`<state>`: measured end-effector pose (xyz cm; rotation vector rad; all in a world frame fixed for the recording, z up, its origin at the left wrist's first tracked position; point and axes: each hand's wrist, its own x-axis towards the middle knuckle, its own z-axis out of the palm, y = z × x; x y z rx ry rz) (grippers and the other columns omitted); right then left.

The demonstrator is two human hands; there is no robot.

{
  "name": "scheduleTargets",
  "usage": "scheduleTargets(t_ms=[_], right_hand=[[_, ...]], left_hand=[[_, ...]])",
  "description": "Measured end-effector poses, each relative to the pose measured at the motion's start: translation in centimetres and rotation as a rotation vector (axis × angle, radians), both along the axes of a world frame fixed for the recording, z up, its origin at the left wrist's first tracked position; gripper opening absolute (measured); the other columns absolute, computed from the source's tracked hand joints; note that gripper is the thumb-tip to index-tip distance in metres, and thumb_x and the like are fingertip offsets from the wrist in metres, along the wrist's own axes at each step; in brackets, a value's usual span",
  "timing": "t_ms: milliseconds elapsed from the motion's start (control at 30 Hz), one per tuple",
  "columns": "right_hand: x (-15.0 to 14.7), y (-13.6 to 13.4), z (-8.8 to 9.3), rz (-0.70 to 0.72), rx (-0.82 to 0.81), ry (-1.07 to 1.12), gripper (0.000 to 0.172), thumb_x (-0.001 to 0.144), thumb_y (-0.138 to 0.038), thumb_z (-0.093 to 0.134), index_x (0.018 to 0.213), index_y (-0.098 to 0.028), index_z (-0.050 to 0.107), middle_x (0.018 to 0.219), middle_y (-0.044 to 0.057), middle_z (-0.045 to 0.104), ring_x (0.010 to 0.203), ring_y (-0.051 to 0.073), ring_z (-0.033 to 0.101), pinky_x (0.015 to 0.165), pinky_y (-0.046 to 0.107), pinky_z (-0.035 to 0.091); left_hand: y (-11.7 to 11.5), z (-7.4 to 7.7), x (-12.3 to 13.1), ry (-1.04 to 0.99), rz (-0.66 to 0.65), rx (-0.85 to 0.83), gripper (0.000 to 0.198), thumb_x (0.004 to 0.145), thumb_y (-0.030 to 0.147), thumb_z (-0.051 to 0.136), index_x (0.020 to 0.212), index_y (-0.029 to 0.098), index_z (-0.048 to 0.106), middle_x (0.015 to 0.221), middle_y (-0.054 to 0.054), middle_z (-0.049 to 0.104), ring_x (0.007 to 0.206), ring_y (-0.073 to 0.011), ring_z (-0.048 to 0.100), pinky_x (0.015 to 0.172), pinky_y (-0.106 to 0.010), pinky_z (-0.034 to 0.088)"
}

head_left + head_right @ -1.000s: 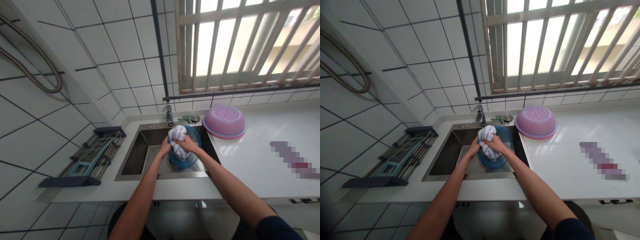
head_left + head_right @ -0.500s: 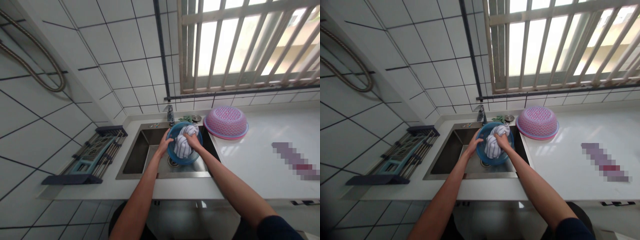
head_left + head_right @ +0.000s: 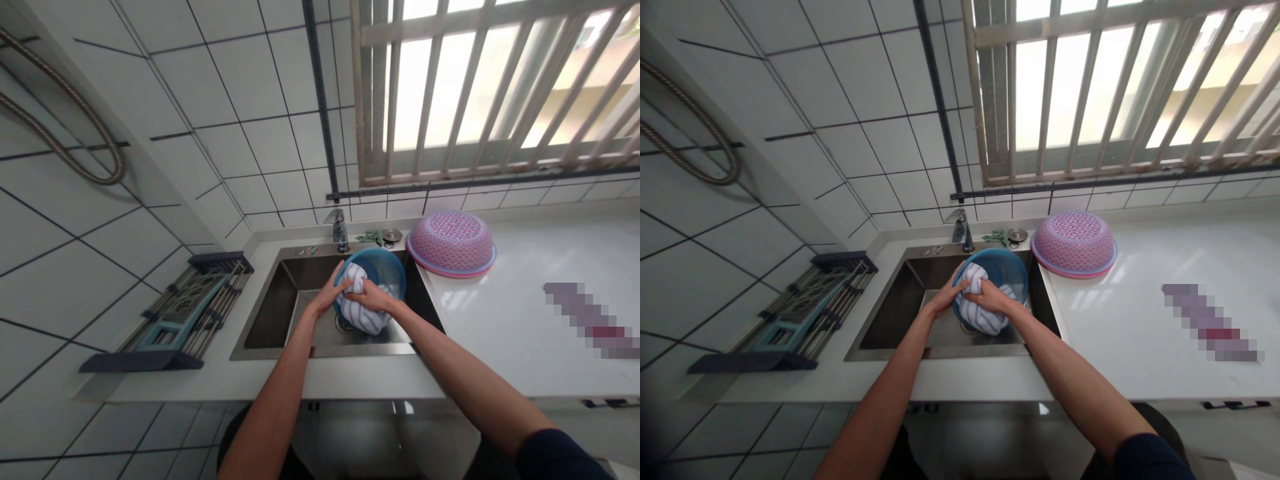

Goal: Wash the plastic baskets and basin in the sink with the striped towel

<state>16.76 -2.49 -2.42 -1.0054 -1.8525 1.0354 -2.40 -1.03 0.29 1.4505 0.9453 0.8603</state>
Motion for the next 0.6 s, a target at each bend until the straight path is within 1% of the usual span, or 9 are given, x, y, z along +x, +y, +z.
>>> scheduleTargets(t_ms=[67, 133, 233, 333, 400, 433, 500, 533, 600], right_hand=[[-0.1, 0.2, -0.3, -0.079, -0.006, 0.045, 0.033, 0.086, -0.051, 0.067, 0.096, -0.02, 0.071, 0.102, 0.008, 0.076, 0.093, 0.025, 0.068, 0.094, 0.039, 0.055], [0.1, 0.8, -0.5, -0.17, -0.02, 0.097, 0.034, 0.086, -0.051, 0.066, 0.098, -0.02, 0.071, 0.108, 0.009, 0.076, 0.099, 0.027, 0.069, 0.099, 0.042, 0.054], [1.1, 1.9, -0.7, -0.333, -0.07, 0.172, 0.037, 0.084, -0.051, 0.067, 0.104, -0.02, 0.072, 0.116, 0.011, 0.076, 0.109, 0.03, 0.07, 0.107, 0.046, 0.052], [2.6, 3.1, -0.7, -0.587, -0.164, 0.237, 0.042, 0.084, -0.051, 0.063, 0.112, -0.021, 0.073, 0.12, 0.012, 0.076, 0.119, 0.032, 0.068, 0.113, 0.048, 0.049], [3.5, 3.6, -0.6, -0.708, -0.223, 0.229, 0.045, 0.084, -0.053, 0.062, 0.113, -0.022, 0.073, 0.12, 0.013, 0.076, 0.123, 0.033, 0.067, 0.115, 0.051, 0.048], [3.7, 3.7, -0.6, -0.726, -0.227, 0.217, 0.045, 0.085, -0.054, 0.062, 0.114, -0.021, 0.074, 0.121, 0.014, 0.076, 0.124, 0.034, 0.067, 0.116, 0.052, 0.047], [3.6, 3.6, -0.5, -0.679, -0.181, 0.215, 0.047, 0.085, -0.053, 0.063, 0.117, -0.021, 0.073, 0.128, 0.015, 0.074, 0.129, 0.033, 0.065, 0.119, 0.051, 0.044], [3.3, 3.5, -0.5, -0.624, -0.142, 0.229, 0.047, 0.085, -0.052, 0.064, 0.119, -0.02, 0.072, 0.131, 0.015, 0.073, 0.131, 0.033, 0.064, 0.121, 0.05, 0.043], [2.4, 3.0, -0.7, -0.469, -0.076, 0.265, 0.049, 0.084, -0.05, 0.067, 0.122, -0.02, 0.072, 0.133, 0.015, 0.072, 0.131, 0.031, 0.064, 0.122, 0.05, 0.042]], left_hand=[[0.0, -0.2, 0.1, -0.054, -0.051, -0.019, 0.089, 0.088, 0.067, 0.076, 0.165, 0.033, 0.046, 0.176, -0.006, 0.038, 0.164, -0.0339, 0.032, 0.136, -0.05, 0.022], [0.1, -0.4, 0.3, -0.091, -0.063, -0.022, 0.082, 0.09, 0.065, 0.075, 0.161, 0.033, 0.052, 0.171, -0.006, 0.047, 0.162, -0.0338, 0.038, 0.135, -0.05, 0.025], [0.4, -0.4, 0.5, -0.114, -0.017, -0.024, 0.081, 0.087, 0.064, 0.079, 0.158, 0.031, 0.057, 0.168, -0.008, 0.052, 0.158, -0.0345, 0.043, 0.133, -0.05, 0.03], [0.6, -0.2, 0.5, -0.159, 0.002, -0.075, 0.084, 0.087, 0.066, 0.079, 0.158, 0.03, 0.055, 0.163, -0.011, 0.057, 0.152, -0.0354, 0.051, 0.128, -0.052, 0.038], [0.6, -0.2, 0.6, -0.192, -0.001, -0.108, 0.084, 0.087, 0.067, 0.078, 0.158, 0.028, 0.054, 0.159, -0.011, 0.061, 0.147, -0.0352, 0.056, 0.126, -0.052, 0.043], [0.7, -0.3, 0.6, -0.204, -0.001, -0.12, 0.084, 0.087, 0.067, 0.078, 0.158, 0.028, 0.054, 0.158, -0.012, 0.062, 0.145, -0.0351, 0.058, 0.124, -0.051, 0.044], [0.6, -0.4, 0.7, -0.221, 0.005, -0.133, 0.083, 0.088, 0.067, 0.078, 0.157, 0.027, 0.055, 0.154, -0.011, 0.065, 0.144, -0.035, 0.059, 0.123, -0.05, 0.046], [0.6, -0.5, 0.7, -0.227, 0.006, -0.135, 0.082, 0.088, 0.067, 0.077, 0.157, 0.027, 0.055, 0.153, -0.011, 0.066, 0.145, -0.0347, 0.059, 0.124, -0.05, 0.046], [0.4, -0.7, 0.6, -0.224, 0.008, -0.123, 0.08, 0.09, 0.066, 0.075, 0.156, 0.027, 0.056, 0.152, -0.01, 0.067, 0.148, -0.0337, 0.055, 0.126, -0.05, 0.043]])
